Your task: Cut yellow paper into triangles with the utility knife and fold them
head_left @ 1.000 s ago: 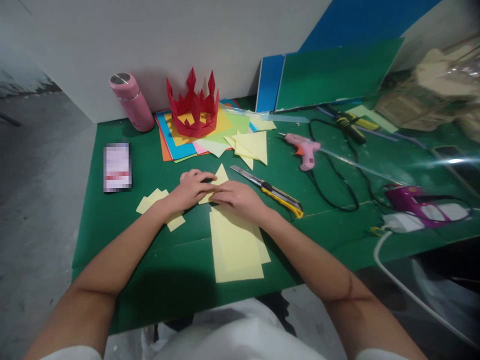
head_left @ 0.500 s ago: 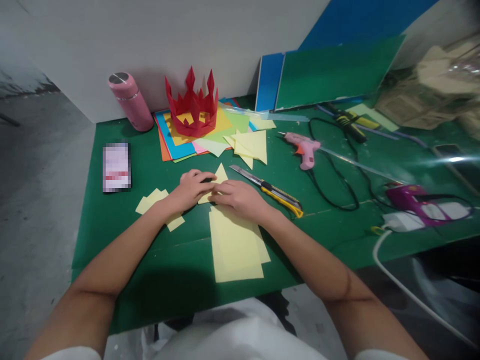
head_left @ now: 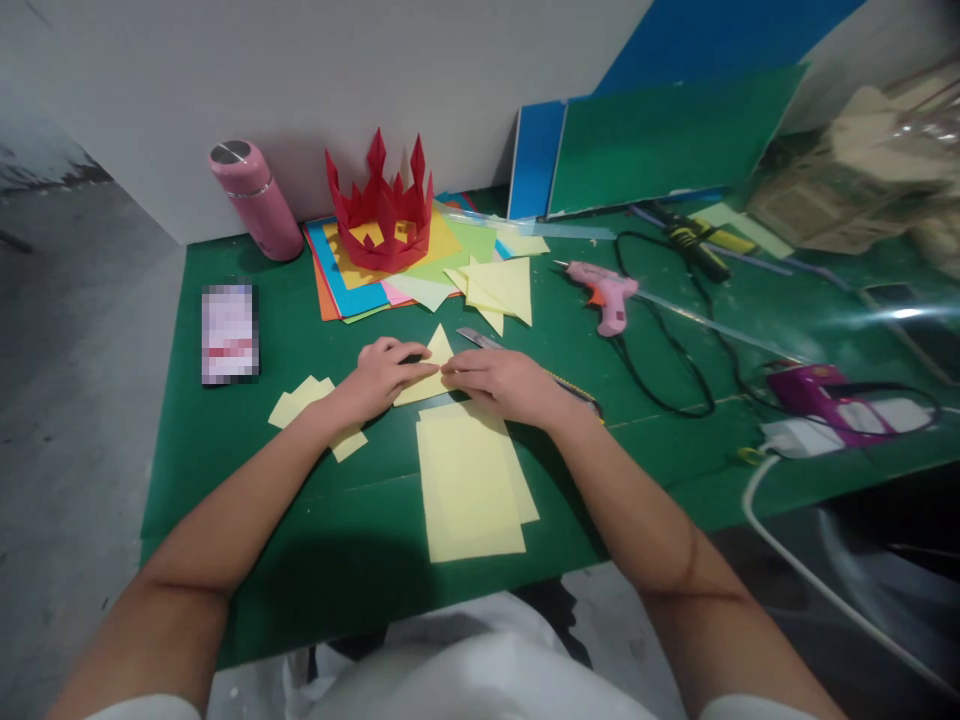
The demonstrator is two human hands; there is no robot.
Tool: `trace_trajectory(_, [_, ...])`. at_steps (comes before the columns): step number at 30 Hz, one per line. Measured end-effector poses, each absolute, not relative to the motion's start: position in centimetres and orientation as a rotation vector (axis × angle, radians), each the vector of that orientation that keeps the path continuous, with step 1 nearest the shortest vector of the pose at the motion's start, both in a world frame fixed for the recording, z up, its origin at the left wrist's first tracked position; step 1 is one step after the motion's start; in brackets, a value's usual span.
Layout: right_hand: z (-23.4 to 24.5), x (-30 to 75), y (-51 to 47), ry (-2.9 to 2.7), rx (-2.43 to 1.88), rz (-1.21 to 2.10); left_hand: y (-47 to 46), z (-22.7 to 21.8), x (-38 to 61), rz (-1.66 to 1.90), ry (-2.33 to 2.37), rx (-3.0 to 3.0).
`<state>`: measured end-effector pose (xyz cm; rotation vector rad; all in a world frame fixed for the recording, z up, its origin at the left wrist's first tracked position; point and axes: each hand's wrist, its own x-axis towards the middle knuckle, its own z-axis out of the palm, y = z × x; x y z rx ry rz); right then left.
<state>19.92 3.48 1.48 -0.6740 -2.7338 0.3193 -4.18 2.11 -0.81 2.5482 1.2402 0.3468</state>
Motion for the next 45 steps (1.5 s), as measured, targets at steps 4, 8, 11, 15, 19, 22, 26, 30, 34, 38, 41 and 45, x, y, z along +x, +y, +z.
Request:
trace_trajectory(4, [1.4, 20.4, 3.7, -2.742, -0.695, 0.348, 2.1, -0.9, -4.2, 0.357, 1.233, 2.569])
trace_trajectory(8, [1.3, 20.4, 3.7, -2.748, -0.637, 0.332, 2.2, -1.1, -4.2, 0.406, 1.226, 2.578])
trace_trajectory(11, [1.4, 20.4, 3.8, -2.751, -0.635, 0.328, 2.2, -1.4, -4.2, 0.444, 1.222, 2.584])
trace_trajectory(15, [1.4, 20.5, 3.8, -2.765, -0.638, 0.336, 2.3, -1.6, -4.2, 0.461, 1.217, 2.593])
trace_trajectory(19, [1.4, 20.4, 3.8, -2.775, -0.65, 0.348, 2.3, -1.8, -4.3, 0.472, 1.214, 2.608])
trace_trajectory(22, [1.3, 20.5, 3.8, -2.753, -0.65, 0.346, 2.3, -1.9, -4.4, 0.466, 1.208, 2.631])
trace_trajectory(26, [1.6, 21.1, 3.9, -2.732, -0.636, 0.276, 2.3, -2.0, -4.4, 0.468, 1.204, 2.637])
trace_trajectory(30, [2.1, 21.7, 4.1, -2.798, -0.601, 0.195, 2.3, -2.0, -4.4, 0.452, 1.21, 2.639])
trace_trajectory(34, [2.3, 21.9, 4.3, -2.846, -0.579, 0.175, 2.3, -1.9, -4.5, 0.443, 1.209, 2.638])
trace_trajectory(38, [2.2, 21.7, 4.3, -2.865, -0.55, 0.159, 2.3, -1.9, -4.4, 0.438, 1.205, 2.64])
trace_trajectory(41, [2.0, 21.4, 4.2, -2.857, -0.521, 0.143, 2.3, -1.9, -4.4, 0.428, 1.215, 2.637])
trace_trajectory(45, [1.8, 20.6, 3.9, -2.86, -0.516, 0.129, 2.3, -1.8, -4.3, 0.41, 1.229, 2.627])
